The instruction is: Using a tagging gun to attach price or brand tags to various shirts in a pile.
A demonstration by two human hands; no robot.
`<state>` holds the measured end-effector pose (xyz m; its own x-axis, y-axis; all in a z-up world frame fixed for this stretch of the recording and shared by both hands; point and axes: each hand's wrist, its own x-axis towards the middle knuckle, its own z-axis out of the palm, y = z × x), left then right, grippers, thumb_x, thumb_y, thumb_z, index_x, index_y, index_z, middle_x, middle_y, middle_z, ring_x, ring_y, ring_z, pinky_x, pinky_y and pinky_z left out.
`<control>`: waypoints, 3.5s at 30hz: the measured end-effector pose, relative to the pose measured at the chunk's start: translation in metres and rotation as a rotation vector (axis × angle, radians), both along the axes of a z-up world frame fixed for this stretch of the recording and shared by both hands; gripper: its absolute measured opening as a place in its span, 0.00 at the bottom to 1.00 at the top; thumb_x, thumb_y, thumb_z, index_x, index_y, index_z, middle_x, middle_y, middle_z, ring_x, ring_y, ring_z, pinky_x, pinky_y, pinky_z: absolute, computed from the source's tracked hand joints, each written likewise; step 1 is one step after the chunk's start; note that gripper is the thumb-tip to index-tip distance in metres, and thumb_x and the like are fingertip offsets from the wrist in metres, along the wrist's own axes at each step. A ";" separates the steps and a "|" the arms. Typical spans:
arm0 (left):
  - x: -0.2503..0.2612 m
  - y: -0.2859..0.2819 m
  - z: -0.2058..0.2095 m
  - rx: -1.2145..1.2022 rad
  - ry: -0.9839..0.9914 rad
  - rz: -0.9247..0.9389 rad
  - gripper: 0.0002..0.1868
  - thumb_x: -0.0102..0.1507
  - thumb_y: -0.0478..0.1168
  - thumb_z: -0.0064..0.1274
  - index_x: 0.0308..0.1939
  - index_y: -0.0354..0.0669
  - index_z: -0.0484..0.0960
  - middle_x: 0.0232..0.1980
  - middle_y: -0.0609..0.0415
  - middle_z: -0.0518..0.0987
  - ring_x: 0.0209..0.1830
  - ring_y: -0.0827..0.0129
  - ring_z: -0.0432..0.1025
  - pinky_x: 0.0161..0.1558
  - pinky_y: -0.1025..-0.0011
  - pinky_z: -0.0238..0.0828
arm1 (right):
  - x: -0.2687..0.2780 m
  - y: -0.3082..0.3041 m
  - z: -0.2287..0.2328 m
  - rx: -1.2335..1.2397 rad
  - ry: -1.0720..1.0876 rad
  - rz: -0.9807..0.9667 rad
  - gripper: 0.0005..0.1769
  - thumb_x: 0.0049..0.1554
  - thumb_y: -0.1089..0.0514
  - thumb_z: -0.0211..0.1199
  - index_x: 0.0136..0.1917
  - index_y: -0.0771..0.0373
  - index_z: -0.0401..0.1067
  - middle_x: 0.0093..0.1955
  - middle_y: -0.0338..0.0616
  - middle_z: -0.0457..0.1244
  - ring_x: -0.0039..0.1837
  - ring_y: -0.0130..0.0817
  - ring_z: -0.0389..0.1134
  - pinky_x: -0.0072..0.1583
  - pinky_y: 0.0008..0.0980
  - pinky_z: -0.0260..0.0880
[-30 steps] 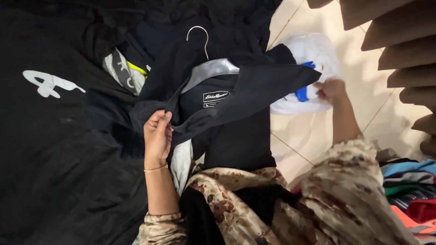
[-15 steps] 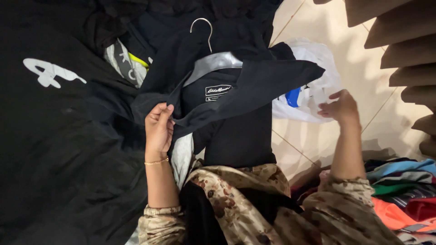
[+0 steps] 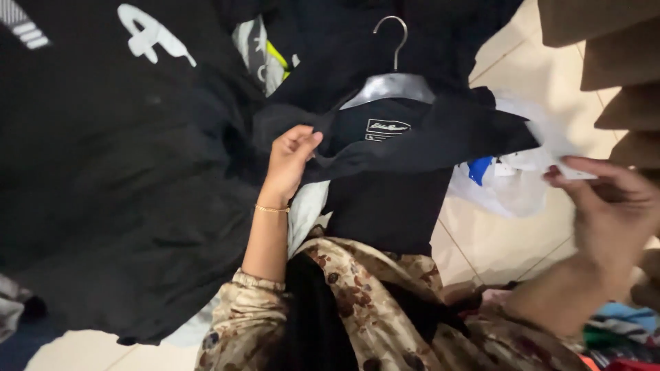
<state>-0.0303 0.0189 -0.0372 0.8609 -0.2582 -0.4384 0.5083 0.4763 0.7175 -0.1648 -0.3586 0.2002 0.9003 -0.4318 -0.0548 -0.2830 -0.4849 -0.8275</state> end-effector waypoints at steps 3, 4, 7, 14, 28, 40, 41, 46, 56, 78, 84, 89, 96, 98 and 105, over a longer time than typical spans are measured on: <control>0.004 0.001 0.012 0.055 -0.077 -0.046 0.04 0.66 0.34 0.57 0.42 0.35 0.83 0.30 0.62 0.74 0.29 0.82 0.65 0.36 0.84 0.61 | 0.043 0.052 -0.021 0.139 -0.007 0.170 0.11 0.60 0.72 0.64 0.54 0.61 0.75 0.51 0.37 0.62 0.44 0.19 0.55 0.47 0.15 0.51; 0.001 -0.004 0.004 0.052 -0.072 -0.032 0.04 0.66 0.34 0.57 0.42 0.35 0.83 0.30 0.62 0.74 0.29 0.82 0.65 0.36 0.84 0.61 | 0.062 0.073 -0.035 0.136 -0.002 0.184 0.11 0.60 0.72 0.64 0.54 0.61 0.75 0.51 0.37 0.62 0.44 0.19 0.55 0.47 0.15 0.51; -0.001 -0.011 -0.011 0.127 -0.043 0.032 0.06 0.62 0.38 0.65 0.41 0.41 0.87 0.30 0.59 0.80 0.26 0.81 0.72 0.31 0.85 0.69 | 0.111 0.143 -0.071 0.095 -0.274 0.505 0.07 0.59 0.63 0.71 0.43 0.69 0.76 0.51 0.60 0.62 0.60 0.51 0.69 0.63 0.41 0.68; -0.002 -0.012 -0.018 0.052 -0.080 0.047 0.09 0.64 0.42 0.64 0.41 0.41 0.88 0.31 0.57 0.81 0.29 0.80 0.74 0.35 0.83 0.73 | 0.148 0.214 -0.146 0.559 0.111 0.228 0.09 0.59 0.74 0.56 0.53 0.76 0.69 0.40 0.56 0.67 0.31 0.19 0.58 0.35 0.18 0.62; 0.001 -0.013 -0.011 0.064 -0.083 0.047 0.07 0.63 0.37 0.63 0.41 0.37 0.87 0.28 0.58 0.81 0.27 0.83 0.73 0.31 0.85 0.72 | 0.153 0.212 -0.161 0.661 0.258 0.088 0.07 0.58 0.69 0.64 0.49 0.76 0.76 0.39 0.56 0.66 0.29 0.16 0.54 0.31 0.17 0.59; 0.004 -0.017 -0.002 0.323 -0.278 0.022 0.02 0.62 0.36 0.62 0.35 0.42 0.85 0.22 0.59 0.76 0.21 0.82 0.68 0.25 0.83 0.63 | 0.152 0.211 -0.185 0.715 0.196 0.009 0.06 0.53 0.74 0.69 0.45 0.75 0.75 0.30 0.40 0.55 0.29 0.20 0.55 0.32 0.19 0.60; 0.005 -0.013 0.011 0.470 -0.426 0.058 0.04 0.61 0.36 0.62 0.33 0.42 0.82 0.23 0.55 0.75 0.21 0.73 0.70 0.26 0.78 0.66 | 0.151 0.212 -0.187 0.703 0.175 0.014 0.07 0.52 0.73 0.70 0.45 0.75 0.76 0.30 0.42 0.56 0.28 0.20 0.56 0.31 0.19 0.60; 0.013 -0.010 0.052 0.821 -0.773 0.183 0.16 0.55 0.35 0.64 0.46 0.42 0.79 0.36 0.52 0.72 0.33 0.59 0.74 0.40 0.63 0.74 | 0.150 0.222 -0.185 0.653 0.122 0.048 0.07 0.52 0.73 0.68 0.46 0.74 0.77 0.33 0.46 0.63 0.28 0.20 0.60 0.31 0.20 0.63; 0.045 -0.010 0.028 0.928 -0.402 -0.104 0.10 0.65 0.42 0.56 0.43 0.41 0.87 0.32 0.47 0.80 0.37 0.50 0.80 0.38 0.58 0.77 | 0.143 0.224 -0.181 0.632 0.035 0.127 0.13 0.59 0.72 0.60 0.57 0.73 0.77 0.41 0.55 0.69 0.30 0.15 0.56 0.34 0.15 0.61; 0.011 0.000 0.008 0.145 -0.236 -0.063 0.08 0.67 0.39 0.59 0.44 0.39 0.88 0.34 0.56 0.78 0.35 0.77 0.69 0.39 0.82 0.70 | 0.122 0.230 -0.176 0.526 -0.062 0.060 0.04 0.59 0.69 0.68 0.48 0.72 0.79 0.35 0.53 0.67 0.30 0.16 0.56 0.33 0.15 0.61; 0.011 0.008 0.027 0.259 -0.404 -0.070 0.07 0.68 0.38 0.58 0.44 0.40 0.89 0.37 0.55 0.78 0.38 0.77 0.69 0.41 0.80 0.72 | 0.126 0.226 -0.160 0.703 0.107 0.070 0.08 0.59 0.66 0.67 0.49 0.76 0.77 0.36 0.56 0.67 0.31 0.15 0.54 0.34 0.15 0.61; 0.008 0.002 0.022 0.256 -0.423 -0.054 0.07 0.68 0.36 0.57 0.45 0.39 0.89 0.38 0.54 0.78 0.39 0.75 0.70 0.42 0.79 0.76 | 0.131 0.225 -0.160 0.812 0.175 0.045 0.09 0.58 0.67 0.67 0.49 0.77 0.75 0.36 0.54 0.65 0.31 0.15 0.52 0.33 0.14 0.59; 0.003 -0.001 0.035 0.373 -0.480 0.037 0.06 0.66 0.33 0.60 0.46 0.36 0.88 0.35 0.49 0.78 0.37 0.73 0.73 0.37 0.76 0.75 | 0.134 0.224 -0.173 0.994 0.173 0.038 0.03 0.58 0.68 0.64 0.45 0.71 0.72 0.32 0.40 0.56 0.31 0.13 0.49 0.33 0.13 0.53; 0.003 0.000 0.037 0.385 -0.449 0.050 0.06 0.65 0.34 0.60 0.45 0.37 0.88 0.32 0.50 0.78 0.35 0.75 0.73 0.35 0.77 0.75 | 0.134 0.222 -0.169 1.033 0.178 0.061 0.03 0.59 0.68 0.63 0.45 0.71 0.72 0.32 0.38 0.56 0.32 0.13 0.49 0.34 0.13 0.53; 0.002 -0.002 0.068 0.727 -0.707 0.353 0.08 0.57 0.30 0.66 0.35 0.45 0.82 0.30 0.58 0.70 0.33 0.61 0.71 0.40 0.67 0.71 | 0.135 0.215 -0.168 1.099 0.188 0.148 0.03 0.60 0.67 0.63 0.47 0.69 0.70 0.33 0.36 0.54 0.34 0.14 0.51 0.35 0.14 0.55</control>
